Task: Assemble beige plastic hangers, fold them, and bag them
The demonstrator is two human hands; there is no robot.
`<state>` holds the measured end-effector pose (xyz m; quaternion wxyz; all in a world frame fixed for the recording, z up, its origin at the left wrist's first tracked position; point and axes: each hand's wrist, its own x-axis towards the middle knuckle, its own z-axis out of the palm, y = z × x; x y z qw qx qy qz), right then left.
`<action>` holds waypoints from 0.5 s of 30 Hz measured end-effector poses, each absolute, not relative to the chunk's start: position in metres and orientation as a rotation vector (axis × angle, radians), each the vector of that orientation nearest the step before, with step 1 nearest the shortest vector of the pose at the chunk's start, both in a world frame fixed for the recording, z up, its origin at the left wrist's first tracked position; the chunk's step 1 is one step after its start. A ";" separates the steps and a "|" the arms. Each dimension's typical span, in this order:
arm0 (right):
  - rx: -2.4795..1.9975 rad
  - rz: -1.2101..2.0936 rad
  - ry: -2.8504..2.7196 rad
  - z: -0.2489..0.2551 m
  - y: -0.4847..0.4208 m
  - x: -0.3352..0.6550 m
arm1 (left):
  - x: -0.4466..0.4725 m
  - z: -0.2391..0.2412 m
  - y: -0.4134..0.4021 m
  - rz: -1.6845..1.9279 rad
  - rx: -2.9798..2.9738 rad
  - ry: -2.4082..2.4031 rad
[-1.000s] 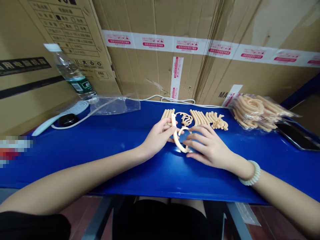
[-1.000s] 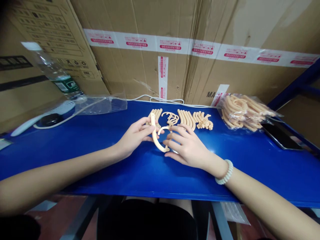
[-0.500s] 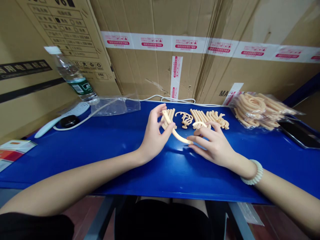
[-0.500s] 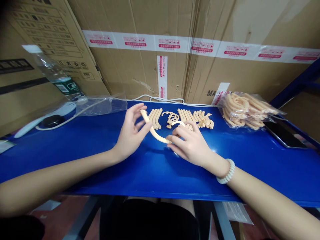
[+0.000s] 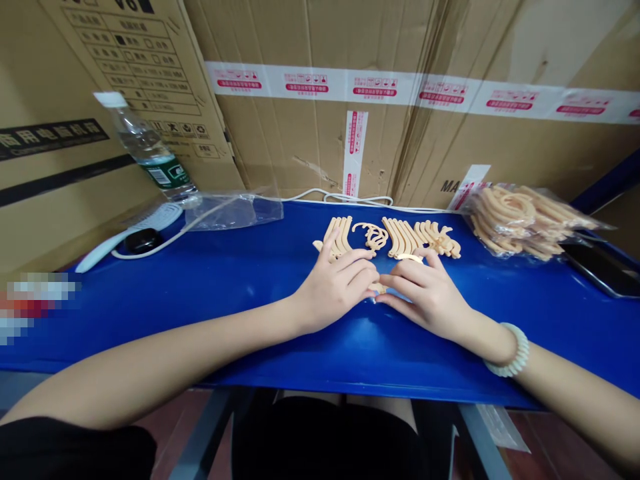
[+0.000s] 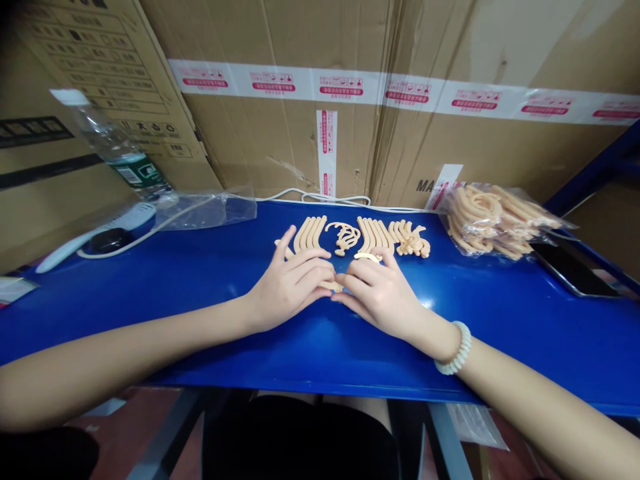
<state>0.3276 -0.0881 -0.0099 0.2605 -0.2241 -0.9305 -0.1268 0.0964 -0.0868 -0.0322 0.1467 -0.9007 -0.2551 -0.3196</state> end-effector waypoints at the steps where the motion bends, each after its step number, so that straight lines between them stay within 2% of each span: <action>1: -0.597 -0.357 -2.522 -0.011 -0.088 0.328 | 0.097 -0.032 -0.086 -0.892 -2.594 -0.732; 9: -0.523 -0.409 -2.556 -0.013 -0.089 0.327 | 0.099 -0.031 -0.086 -0.641 -2.659 -0.745; 15: -0.528 -0.192 -2.531 -0.014 -0.085 0.329 | 0.096 -0.028 -0.085 -0.655 -2.654 -0.710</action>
